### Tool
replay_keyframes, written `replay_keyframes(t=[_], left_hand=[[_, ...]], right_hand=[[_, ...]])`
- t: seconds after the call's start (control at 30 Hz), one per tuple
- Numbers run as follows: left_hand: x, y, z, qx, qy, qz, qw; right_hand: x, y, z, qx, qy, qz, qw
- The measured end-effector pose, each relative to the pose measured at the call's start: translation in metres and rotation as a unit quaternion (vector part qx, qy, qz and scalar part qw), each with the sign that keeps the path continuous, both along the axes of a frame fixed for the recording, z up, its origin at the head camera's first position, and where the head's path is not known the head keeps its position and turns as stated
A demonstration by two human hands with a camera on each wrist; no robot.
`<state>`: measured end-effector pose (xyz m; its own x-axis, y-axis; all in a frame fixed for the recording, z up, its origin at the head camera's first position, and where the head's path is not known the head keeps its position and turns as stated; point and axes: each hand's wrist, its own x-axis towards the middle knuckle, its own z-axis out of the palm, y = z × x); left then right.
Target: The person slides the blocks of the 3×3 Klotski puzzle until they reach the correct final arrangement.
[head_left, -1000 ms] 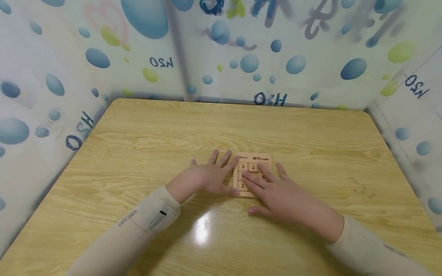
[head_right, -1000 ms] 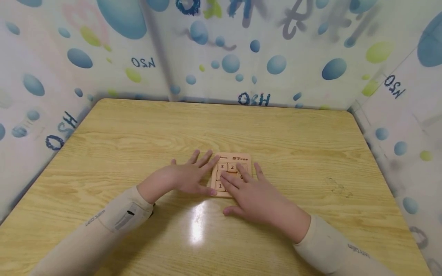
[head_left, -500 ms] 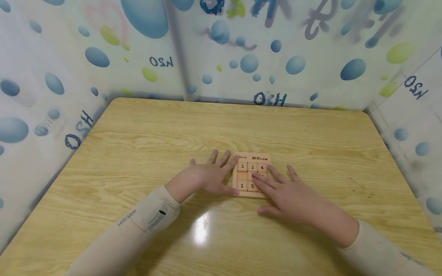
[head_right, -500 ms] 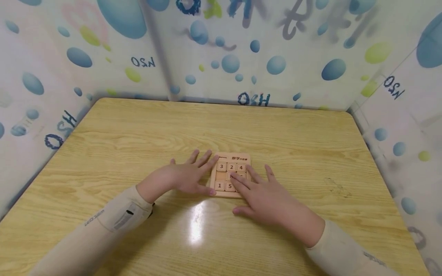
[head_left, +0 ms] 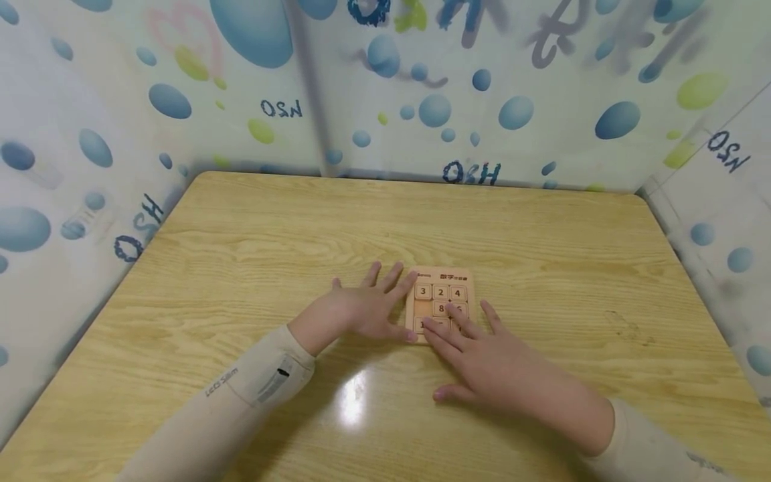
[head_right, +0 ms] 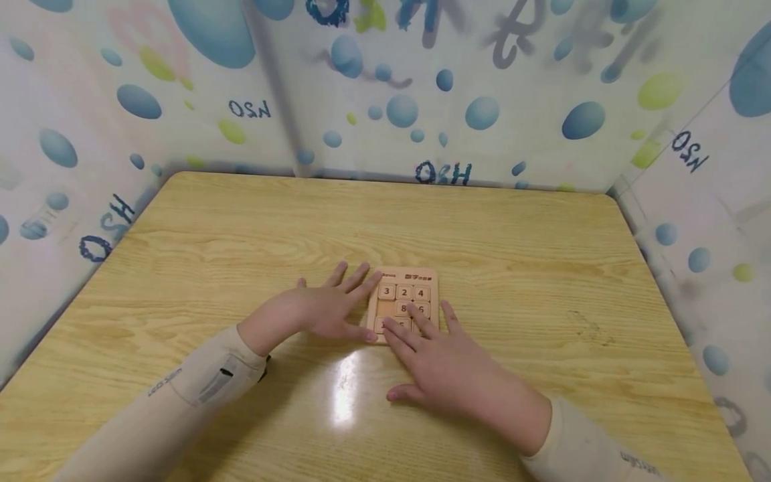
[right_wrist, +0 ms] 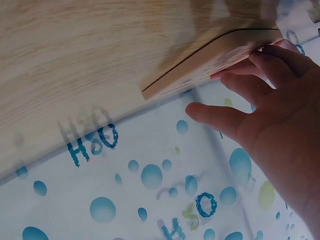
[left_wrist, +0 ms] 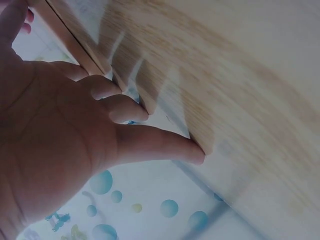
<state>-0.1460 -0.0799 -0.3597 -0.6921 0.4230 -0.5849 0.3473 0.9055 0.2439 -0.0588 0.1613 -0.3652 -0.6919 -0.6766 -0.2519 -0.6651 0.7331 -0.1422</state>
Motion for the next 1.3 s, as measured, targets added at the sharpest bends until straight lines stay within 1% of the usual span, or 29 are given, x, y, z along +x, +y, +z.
replay_keyframes(t=[0.2,0.47,0.63,0.77,0.9,1.03,1.17,1.3], left_hand=[[0.001,0.0,0.0,-0.001,0.0,-0.001,1.0],[0.001,0.001,0.001,-0.001,-0.001,-0.001,1.0],[0.001,0.0,0.002,-0.002,0.001,-0.001,1.0],[0.001,0.001,0.002,-0.004,0.001,-0.002,1.0],[0.001,0.0,0.001,-0.004,0.0,-0.004,1.0],[0.001,0.0,0.001,-0.003,0.001,-0.003,1.0],[0.0,0.0,0.0,-0.002,0.0,0.0,1.0],[0.0,0.0,0.0,-0.001,-0.002,0.0,1.0]], right_hand=[[-0.001,0.0,0.0,-0.003,-0.002,-0.008,1.0],[-0.01,-0.002,-0.003,0.006,-0.007,-0.031,0.9995],[-0.017,-0.002,-0.004,0.008,-0.004,-0.032,0.9995],[-0.019,-0.001,-0.004,0.011,-0.003,-0.028,0.9995],[-0.015,0.004,0.0,0.016,0.004,-0.028,0.9995],[-0.007,0.013,0.004,0.02,0.008,-0.032,0.9993],[0.001,0.021,0.003,0.017,-0.001,-0.037,0.9992],[0.004,0.024,-0.001,0.012,-0.001,-0.038,0.9992]])
